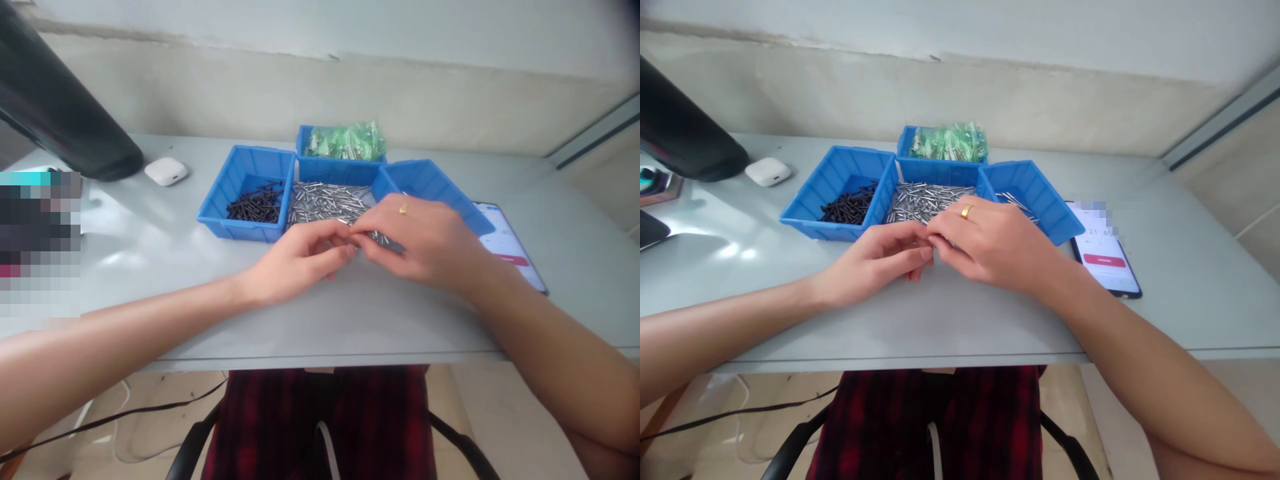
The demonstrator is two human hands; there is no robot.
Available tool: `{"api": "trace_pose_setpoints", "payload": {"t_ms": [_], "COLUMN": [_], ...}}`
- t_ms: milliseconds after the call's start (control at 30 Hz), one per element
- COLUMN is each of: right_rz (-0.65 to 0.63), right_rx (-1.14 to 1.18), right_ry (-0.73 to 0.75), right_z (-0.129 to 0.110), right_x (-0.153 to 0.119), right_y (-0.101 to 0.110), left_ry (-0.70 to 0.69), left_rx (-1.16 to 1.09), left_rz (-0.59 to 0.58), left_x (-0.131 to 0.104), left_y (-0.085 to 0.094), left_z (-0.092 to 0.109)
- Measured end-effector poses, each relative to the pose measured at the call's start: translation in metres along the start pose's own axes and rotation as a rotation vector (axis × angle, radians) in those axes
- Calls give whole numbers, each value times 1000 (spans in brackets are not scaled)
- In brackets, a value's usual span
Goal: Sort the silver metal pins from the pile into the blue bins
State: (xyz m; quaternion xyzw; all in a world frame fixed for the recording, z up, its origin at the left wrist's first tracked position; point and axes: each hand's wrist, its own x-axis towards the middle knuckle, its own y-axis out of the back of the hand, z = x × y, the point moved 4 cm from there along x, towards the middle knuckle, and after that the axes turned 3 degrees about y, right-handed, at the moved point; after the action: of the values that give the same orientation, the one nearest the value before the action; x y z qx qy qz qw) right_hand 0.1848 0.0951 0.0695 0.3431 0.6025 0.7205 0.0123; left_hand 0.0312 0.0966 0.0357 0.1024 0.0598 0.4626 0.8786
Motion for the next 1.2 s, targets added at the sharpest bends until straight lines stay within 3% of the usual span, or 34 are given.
{"api": "trace_pose_setpoints", "payload": {"t_ms": [200, 667, 1200], "right_rz": [54, 45, -46], "right_rx": [-61, -55, -21], "right_ry": [-69, -57, 12], "right_z": [-1, 3, -1], "right_x": [-1, -2, 3], "right_y": [7, 4, 0], "left_ry": [21, -28, -60], "left_rx": [-29, -74, 59], "left_rz": [40, 122, 79], "left_x": [1, -1, -5], "left_y": [2, 4, 1], "left_z": [0, 1, 6]}}
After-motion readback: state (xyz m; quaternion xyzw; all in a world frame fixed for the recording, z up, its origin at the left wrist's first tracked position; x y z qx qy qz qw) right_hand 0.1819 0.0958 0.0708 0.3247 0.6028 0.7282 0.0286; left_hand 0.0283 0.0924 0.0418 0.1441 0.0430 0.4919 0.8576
